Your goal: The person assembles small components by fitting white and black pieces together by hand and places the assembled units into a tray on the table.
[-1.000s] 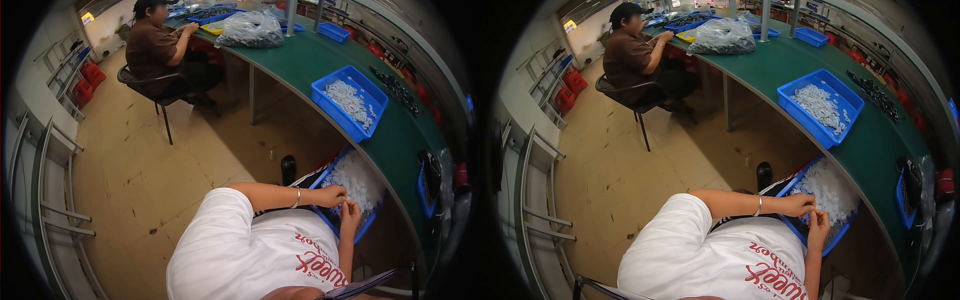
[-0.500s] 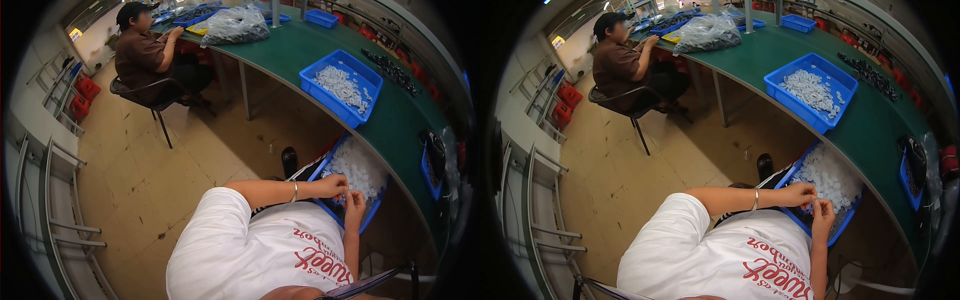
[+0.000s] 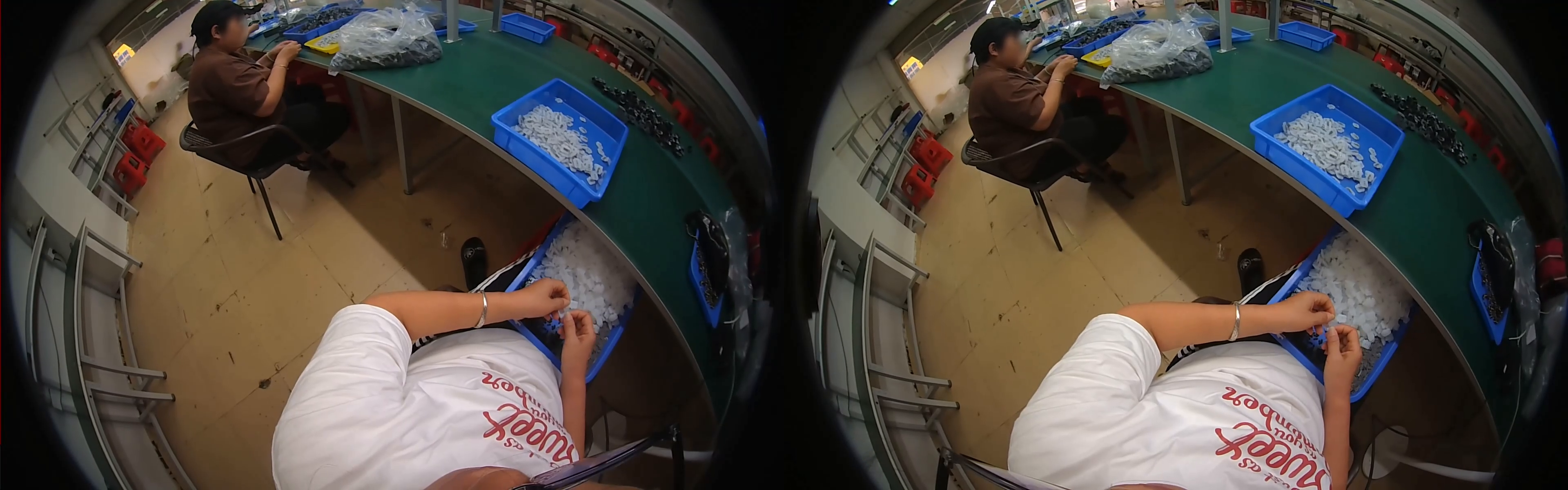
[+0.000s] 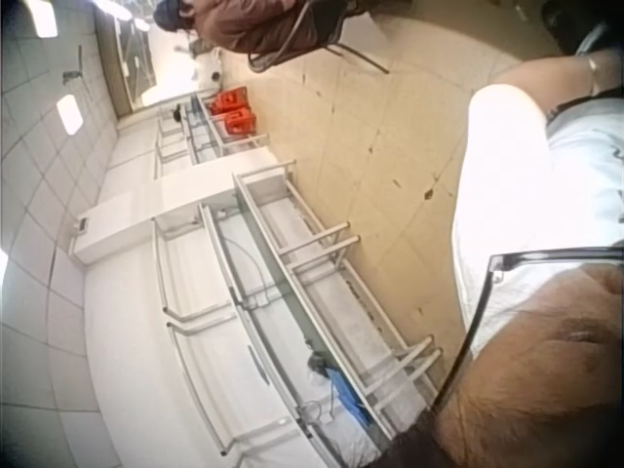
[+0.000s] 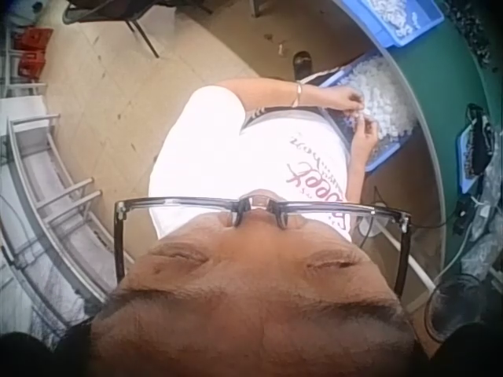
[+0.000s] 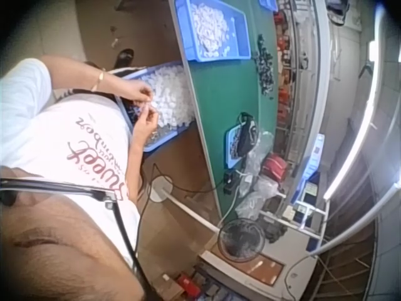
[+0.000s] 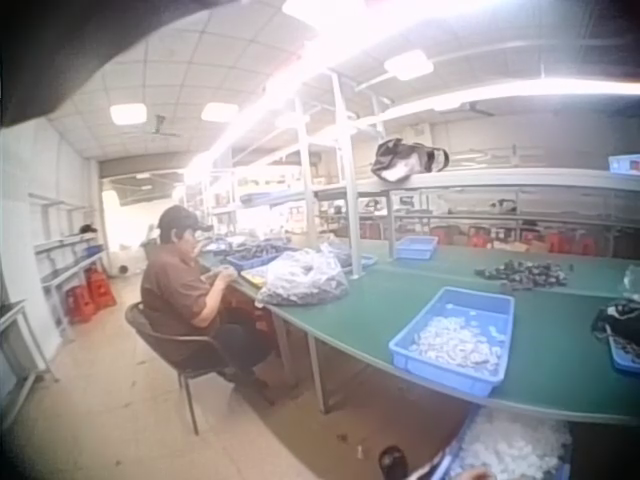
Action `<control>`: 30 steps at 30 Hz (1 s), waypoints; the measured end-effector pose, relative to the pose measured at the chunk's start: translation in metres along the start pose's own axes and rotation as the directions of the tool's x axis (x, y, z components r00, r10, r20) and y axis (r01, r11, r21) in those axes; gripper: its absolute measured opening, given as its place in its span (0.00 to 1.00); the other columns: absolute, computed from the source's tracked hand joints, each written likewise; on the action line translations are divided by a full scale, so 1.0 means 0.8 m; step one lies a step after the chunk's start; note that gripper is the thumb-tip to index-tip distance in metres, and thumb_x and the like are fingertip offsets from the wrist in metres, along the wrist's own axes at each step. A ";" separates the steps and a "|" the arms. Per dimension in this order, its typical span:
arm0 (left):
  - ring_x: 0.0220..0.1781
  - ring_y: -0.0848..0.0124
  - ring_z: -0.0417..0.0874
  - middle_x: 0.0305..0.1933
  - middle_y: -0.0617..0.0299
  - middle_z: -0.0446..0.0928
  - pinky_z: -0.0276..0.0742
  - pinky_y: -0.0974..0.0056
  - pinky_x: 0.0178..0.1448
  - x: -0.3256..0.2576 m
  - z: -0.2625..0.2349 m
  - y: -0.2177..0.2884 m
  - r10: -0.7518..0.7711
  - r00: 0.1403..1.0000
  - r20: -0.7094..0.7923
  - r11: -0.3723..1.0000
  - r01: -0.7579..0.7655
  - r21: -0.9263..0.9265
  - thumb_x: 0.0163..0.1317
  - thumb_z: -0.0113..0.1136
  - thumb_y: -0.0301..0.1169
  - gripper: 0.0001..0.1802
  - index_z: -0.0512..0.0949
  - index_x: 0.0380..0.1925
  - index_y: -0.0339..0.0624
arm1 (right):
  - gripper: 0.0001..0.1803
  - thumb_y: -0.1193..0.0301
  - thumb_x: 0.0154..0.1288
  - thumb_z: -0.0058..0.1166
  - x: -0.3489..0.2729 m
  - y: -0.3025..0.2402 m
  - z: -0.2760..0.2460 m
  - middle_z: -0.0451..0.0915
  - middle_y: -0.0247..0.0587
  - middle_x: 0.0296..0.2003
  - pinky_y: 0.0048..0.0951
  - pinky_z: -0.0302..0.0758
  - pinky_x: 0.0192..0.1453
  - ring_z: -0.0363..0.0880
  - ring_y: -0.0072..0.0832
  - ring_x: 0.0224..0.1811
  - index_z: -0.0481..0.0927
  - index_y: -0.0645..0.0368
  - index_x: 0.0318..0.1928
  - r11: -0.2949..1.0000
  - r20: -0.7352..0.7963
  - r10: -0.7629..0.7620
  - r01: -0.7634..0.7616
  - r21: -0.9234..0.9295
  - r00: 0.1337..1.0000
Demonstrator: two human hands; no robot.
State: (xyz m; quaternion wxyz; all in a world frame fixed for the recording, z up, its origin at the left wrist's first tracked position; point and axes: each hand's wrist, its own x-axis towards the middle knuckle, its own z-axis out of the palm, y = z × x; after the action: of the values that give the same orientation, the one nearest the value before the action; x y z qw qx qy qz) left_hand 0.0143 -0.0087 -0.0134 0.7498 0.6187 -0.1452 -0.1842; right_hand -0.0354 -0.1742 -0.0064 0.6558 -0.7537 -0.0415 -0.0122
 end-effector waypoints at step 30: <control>0.30 0.75 0.81 0.30 0.59 0.77 0.81 0.72 0.33 0.001 0.000 -0.005 -0.031 0.999 0.035 0.997 0.033 -0.064 0.62 0.55 0.25 0.05 0.74 0.34 0.33 | 0.04 0.72 0.68 0.53 0.000 0.010 0.004 0.75 0.26 0.27 0.13 0.66 0.30 0.69 0.11 0.25 0.74 0.58 0.36 1.000 -0.004 -0.021 0.021 -0.009 1.000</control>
State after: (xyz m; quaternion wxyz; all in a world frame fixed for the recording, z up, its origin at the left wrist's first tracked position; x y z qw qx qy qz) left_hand 0.0142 -0.0097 -0.0170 0.7638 0.5931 -0.1418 -0.2113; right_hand -0.0353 -0.1721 -0.0151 0.6524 -0.7560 -0.0478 -0.0208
